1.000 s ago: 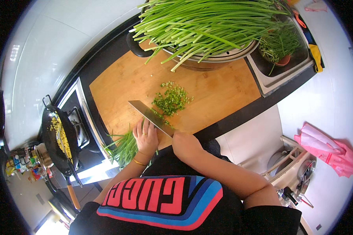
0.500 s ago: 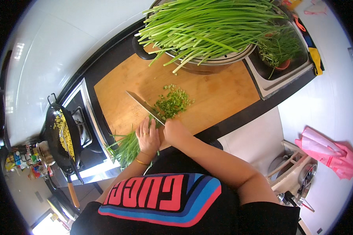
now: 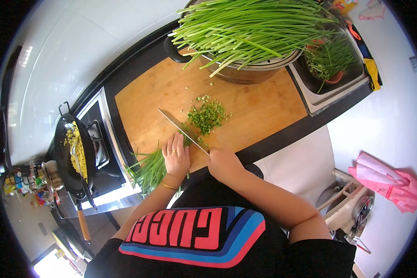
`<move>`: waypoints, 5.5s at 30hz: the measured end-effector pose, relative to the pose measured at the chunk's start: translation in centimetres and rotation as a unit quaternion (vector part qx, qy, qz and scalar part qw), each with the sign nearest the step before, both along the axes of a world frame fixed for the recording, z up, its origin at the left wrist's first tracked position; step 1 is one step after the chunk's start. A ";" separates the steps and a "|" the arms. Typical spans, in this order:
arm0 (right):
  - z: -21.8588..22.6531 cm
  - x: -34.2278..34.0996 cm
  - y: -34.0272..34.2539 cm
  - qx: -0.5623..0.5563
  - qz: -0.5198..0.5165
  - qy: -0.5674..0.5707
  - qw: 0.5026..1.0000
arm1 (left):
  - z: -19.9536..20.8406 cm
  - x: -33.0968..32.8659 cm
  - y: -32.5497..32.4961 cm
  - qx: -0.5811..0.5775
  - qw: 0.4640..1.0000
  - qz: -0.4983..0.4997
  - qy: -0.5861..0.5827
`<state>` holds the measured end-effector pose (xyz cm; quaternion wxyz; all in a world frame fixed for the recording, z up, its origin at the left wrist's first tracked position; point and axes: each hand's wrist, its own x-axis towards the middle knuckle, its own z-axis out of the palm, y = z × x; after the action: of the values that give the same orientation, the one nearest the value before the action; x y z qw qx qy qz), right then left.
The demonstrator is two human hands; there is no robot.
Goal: The person chops a large bunch of green onions on a wooden cutting board using a cleaver. The chopped pieces accumulate on the board as the person works through the bunch.
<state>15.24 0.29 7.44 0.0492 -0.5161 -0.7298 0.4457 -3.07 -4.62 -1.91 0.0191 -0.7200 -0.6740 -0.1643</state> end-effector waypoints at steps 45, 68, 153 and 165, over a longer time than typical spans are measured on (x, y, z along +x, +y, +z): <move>-0.9 -1.9 1.0 -0.083 0.038 -0.069 0.993 | 0.1 -0.4 0.1 -0.034 0.998 -0.022 0.040; 1.2 0.0 0.1 -0.029 0.003 -0.021 0.999 | -0.3 -0.2 -0.1 0.004 0.999 -0.005 0.032; -1.4 2.9 1.5 0.146 -0.096 -0.053 0.983 | 0.6 0.2 0.1 -0.043 0.998 0.020 0.043; -6.2 2.4 1.4 0.248 -0.076 -0.128 0.957 | 0.4 0.1 0.0 -0.035 0.999 0.020 0.008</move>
<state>17.69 1.67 1.20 0.1154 -0.5941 -0.7763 0.1764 -2.95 -4.63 -1.54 0.0023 -0.7078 -0.6935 -0.1347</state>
